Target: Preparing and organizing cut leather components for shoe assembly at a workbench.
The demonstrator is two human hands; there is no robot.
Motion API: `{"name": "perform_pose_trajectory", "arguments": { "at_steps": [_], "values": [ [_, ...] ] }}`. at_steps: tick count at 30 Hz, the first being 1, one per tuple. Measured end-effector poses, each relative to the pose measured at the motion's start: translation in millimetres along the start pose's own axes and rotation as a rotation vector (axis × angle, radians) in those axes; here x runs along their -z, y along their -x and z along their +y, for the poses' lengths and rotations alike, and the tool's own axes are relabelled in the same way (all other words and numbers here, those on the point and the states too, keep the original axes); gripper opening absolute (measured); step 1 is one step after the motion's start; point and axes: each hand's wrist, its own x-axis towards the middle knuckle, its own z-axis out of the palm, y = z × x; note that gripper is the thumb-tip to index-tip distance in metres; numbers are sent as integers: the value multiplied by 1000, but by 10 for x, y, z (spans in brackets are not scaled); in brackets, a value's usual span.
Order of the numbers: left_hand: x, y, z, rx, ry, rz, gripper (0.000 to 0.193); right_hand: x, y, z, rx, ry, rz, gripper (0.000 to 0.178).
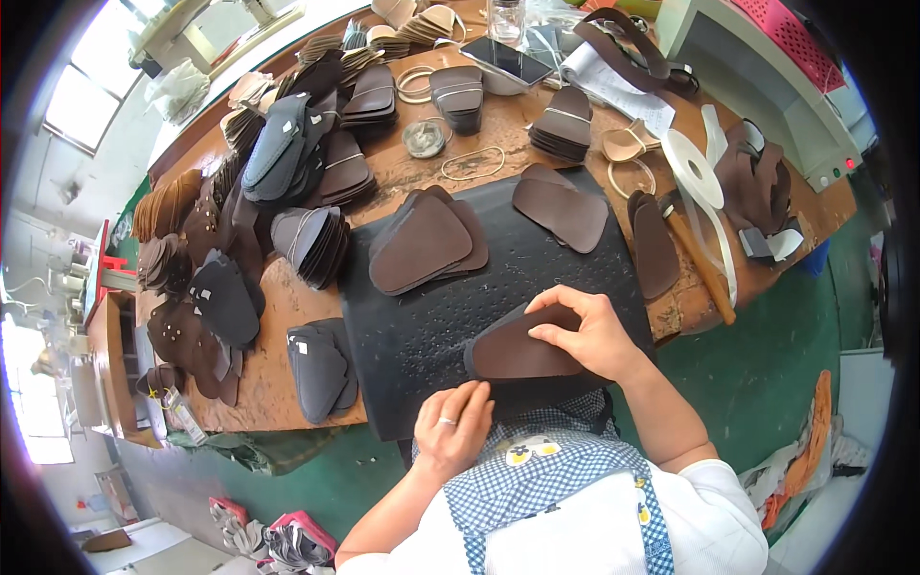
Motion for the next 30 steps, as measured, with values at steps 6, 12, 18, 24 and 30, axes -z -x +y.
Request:
{"name": "perform_pose_trajectory", "arguments": {
  "at_steps": [6,12,18,24,30],
  "values": [
    [36,167,-35,90,-84,-87,44,-90,-87,73,4,100,-56,21],
    [20,188,-63,80,-86,-94,42,-102,-103,55,7,111,-64,21],
    [49,156,-103,1,-178,-271,41,-43,-128,57,0,115,-71,24],
    [74,54,-41,33,-147,-268,34,241,-128,-11,-25,244,-43,32],
    [-31,-202,-44,-3,-66,-186,33,229,-94,91,103,520,3,31]
  ]
}}
